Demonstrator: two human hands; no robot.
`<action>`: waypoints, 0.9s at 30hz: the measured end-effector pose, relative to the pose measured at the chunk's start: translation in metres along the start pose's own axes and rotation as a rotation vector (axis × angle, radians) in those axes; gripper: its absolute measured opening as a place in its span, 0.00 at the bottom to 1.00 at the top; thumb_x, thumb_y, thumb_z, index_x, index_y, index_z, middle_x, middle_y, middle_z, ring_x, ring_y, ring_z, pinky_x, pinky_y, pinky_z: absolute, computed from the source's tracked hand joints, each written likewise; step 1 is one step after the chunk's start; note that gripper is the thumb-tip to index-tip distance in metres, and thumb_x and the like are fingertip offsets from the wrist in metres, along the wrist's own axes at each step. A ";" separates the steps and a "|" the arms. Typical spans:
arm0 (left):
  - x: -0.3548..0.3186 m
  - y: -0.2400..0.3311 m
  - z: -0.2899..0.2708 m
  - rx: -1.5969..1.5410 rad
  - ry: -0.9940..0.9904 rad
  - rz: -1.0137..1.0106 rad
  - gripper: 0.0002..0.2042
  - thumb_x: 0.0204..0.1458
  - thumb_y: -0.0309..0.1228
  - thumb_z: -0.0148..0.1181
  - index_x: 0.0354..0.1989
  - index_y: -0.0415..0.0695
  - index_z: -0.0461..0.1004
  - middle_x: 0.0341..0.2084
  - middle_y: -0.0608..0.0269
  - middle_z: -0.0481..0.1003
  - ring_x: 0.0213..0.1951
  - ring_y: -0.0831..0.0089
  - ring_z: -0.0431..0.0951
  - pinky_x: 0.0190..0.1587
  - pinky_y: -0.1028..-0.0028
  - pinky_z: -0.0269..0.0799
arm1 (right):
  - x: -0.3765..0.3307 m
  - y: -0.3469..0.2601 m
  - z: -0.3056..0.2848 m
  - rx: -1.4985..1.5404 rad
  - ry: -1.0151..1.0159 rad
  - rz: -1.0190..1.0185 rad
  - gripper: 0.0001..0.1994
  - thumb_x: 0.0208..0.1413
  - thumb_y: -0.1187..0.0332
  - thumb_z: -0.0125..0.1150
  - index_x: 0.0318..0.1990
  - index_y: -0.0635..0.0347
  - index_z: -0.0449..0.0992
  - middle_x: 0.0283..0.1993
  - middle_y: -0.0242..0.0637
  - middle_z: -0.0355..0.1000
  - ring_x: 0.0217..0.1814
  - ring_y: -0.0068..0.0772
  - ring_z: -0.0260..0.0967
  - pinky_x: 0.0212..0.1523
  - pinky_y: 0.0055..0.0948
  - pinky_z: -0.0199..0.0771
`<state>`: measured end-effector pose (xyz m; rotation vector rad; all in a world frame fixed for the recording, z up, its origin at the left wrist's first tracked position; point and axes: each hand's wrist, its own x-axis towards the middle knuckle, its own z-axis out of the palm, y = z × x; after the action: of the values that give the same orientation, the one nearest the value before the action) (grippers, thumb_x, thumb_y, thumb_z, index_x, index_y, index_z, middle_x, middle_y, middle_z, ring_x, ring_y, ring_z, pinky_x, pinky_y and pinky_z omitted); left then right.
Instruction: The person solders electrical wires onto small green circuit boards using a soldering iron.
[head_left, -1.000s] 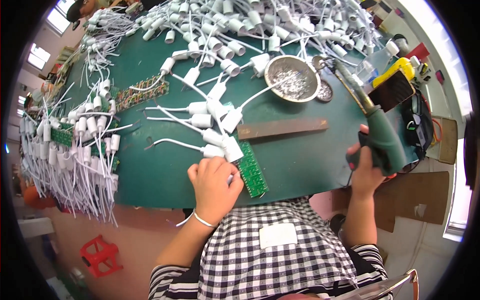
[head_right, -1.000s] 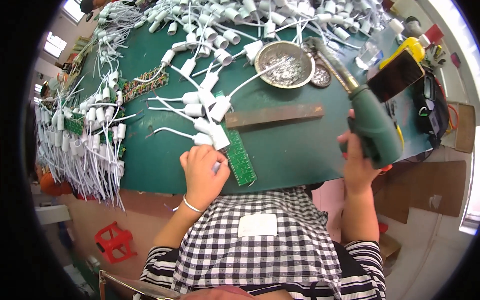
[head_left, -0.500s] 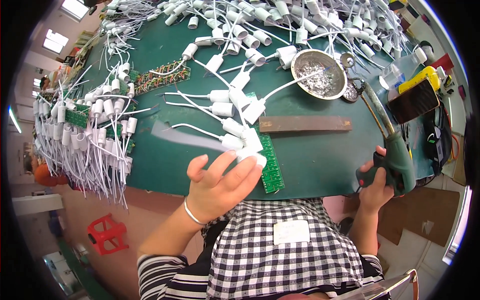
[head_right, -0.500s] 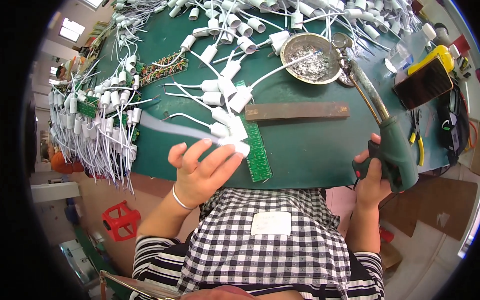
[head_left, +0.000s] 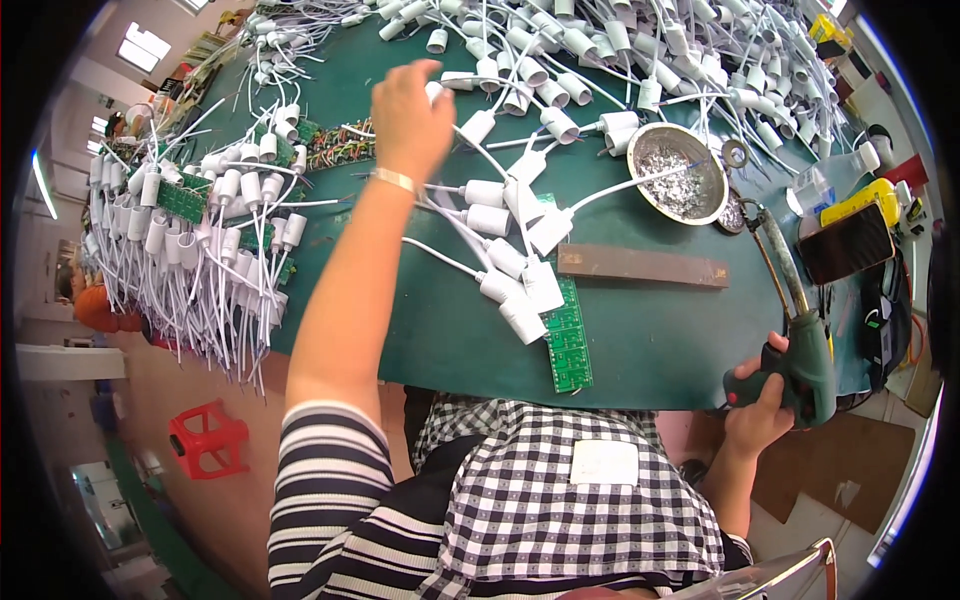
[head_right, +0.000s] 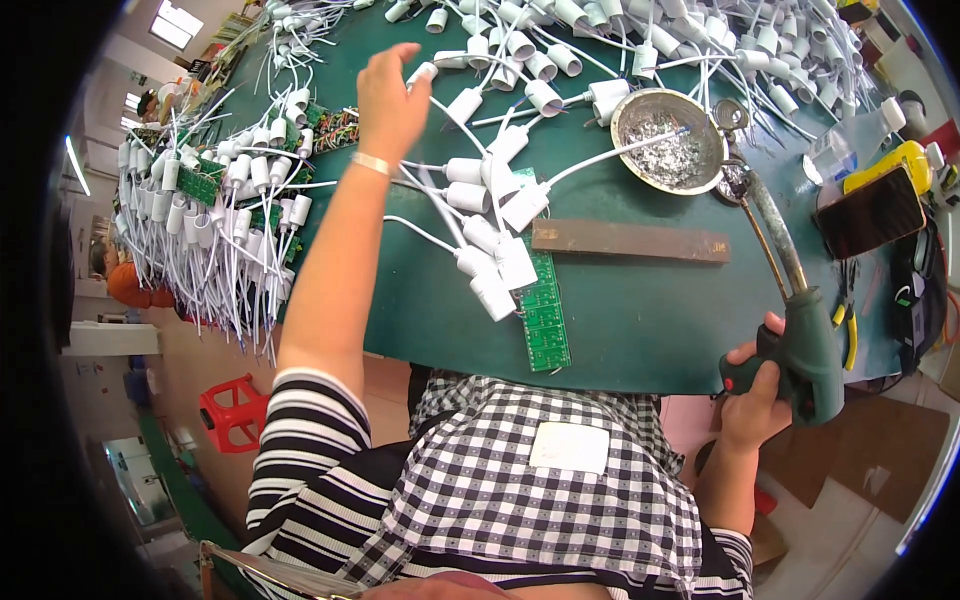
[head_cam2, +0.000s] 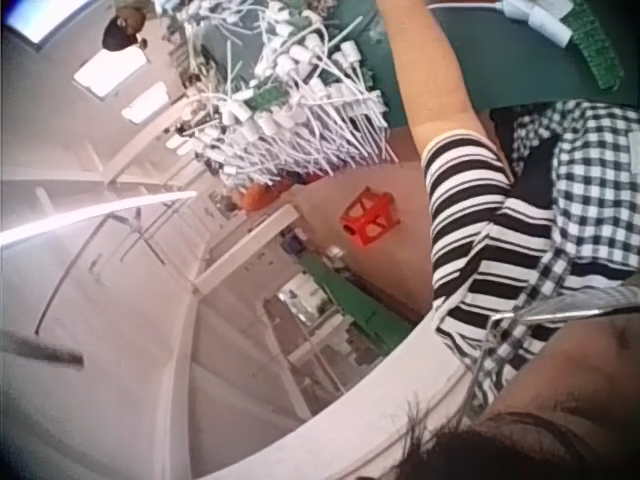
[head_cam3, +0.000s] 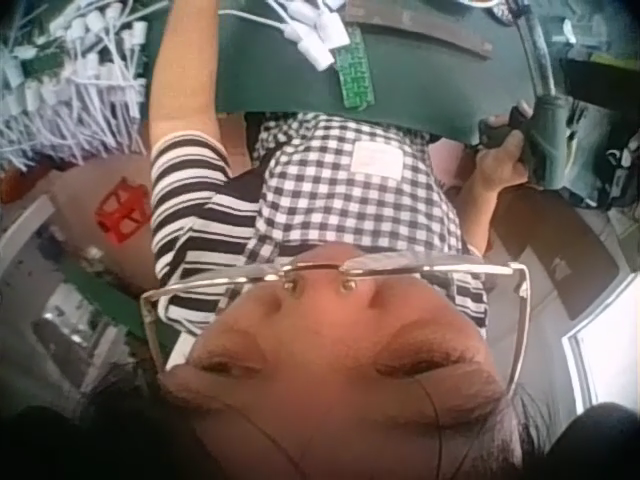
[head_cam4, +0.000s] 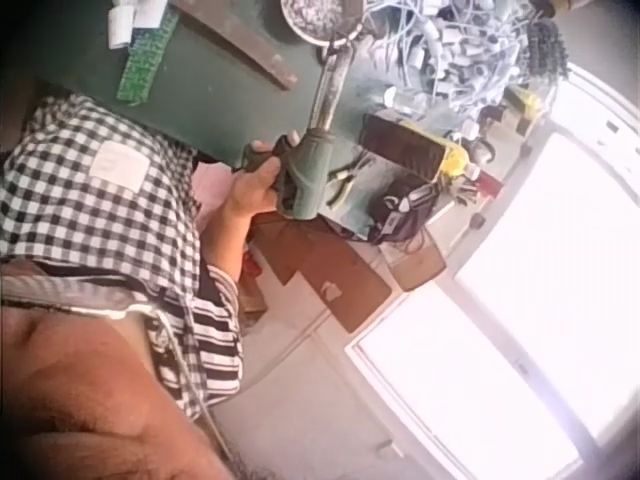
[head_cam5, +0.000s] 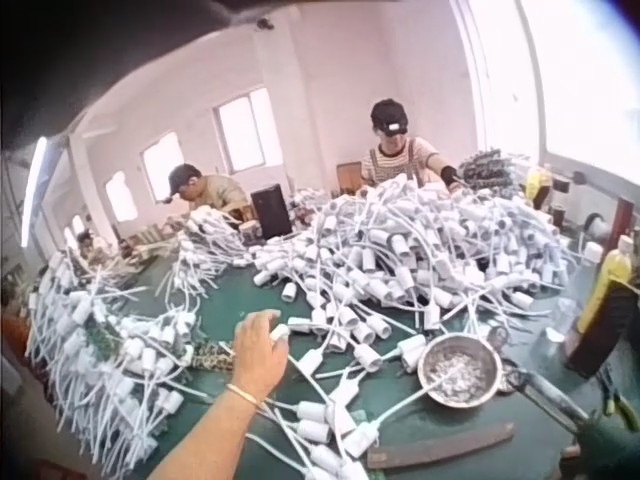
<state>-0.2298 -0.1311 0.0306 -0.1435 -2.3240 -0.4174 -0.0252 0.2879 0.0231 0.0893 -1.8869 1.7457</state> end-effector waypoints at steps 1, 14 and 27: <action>0.011 -0.032 0.010 0.145 -0.081 -0.152 0.19 0.47 0.36 0.60 0.49 0.45 0.70 0.47 0.51 0.71 0.50 0.51 0.68 0.53 0.56 0.63 | 0.000 -0.002 0.004 -0.001 -0.016 0.013 0.22 0.59 0.62 0.52 0.53 0.71 0.65 0.42 0.44 0.72 0.27 0.25 0.67 0.24 0.22 0.68; 0.066 -0.068 -0.047 0.070 -0.193 0.077 0.17 0.49 0.34 0.59 0.49 0.49 0.73 0.40 0.53 0.71 0.44 0.56 0.73 0.47 0.63 0.69 | -0.011 -0.001 0.011 -0.017 -0.011 0.063 0.23 0.59 0.59 0.54 0.53 0.71 0.66 0.34 0.42 0.72 0.26 0.24 0.67 0.23 0.21 0.66; -0.169 0.129 -0.144 -0.477 -0.559 -0.086 0.08 0.46 0.23 0.61 0.35 0.40 0.73 0.31 0.53 0.72 0.30 0.59 0.75 0.30 0.69 0.71 | -0.020 -0.004 0.014 0.038 -0.145 0.123 0.25 0.59 0.55 0.55 0.53 0.71 0.67 0.30 0.40 0.71 0.26 0.24 0.65 0.25 0.21 0.64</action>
<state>0.0153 -0.0550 0.0393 -0.4384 -2.7308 -1.0886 -0.0121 0.2678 0.0179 0.1199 -1.9997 1.9038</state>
